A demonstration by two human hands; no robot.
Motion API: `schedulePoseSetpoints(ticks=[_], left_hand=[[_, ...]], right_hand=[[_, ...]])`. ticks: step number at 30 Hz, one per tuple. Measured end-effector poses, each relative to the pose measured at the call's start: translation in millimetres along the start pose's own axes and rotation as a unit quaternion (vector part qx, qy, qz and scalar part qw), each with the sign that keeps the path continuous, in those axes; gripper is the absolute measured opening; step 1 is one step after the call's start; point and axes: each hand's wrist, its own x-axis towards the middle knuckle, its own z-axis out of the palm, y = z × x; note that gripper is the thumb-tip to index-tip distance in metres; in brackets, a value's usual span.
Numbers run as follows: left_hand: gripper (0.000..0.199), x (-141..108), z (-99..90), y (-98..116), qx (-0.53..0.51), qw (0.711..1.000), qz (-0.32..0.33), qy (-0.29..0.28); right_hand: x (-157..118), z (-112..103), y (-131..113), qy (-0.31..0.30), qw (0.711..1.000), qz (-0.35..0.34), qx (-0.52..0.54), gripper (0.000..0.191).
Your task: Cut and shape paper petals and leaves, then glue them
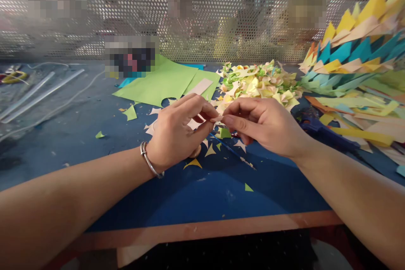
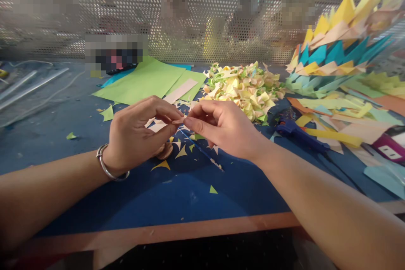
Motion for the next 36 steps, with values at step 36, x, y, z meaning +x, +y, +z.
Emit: schedulePoseSetpoints(ticks=[36], left_hand=[[0.012, 1.7, 18.4, -3.8, 0.129, 0.953, -0.059, -0.269]], right_hand=[[1.1, -9.7, 11.6, 0.056, 0.995, -0.034, -0.076, 0.010]])
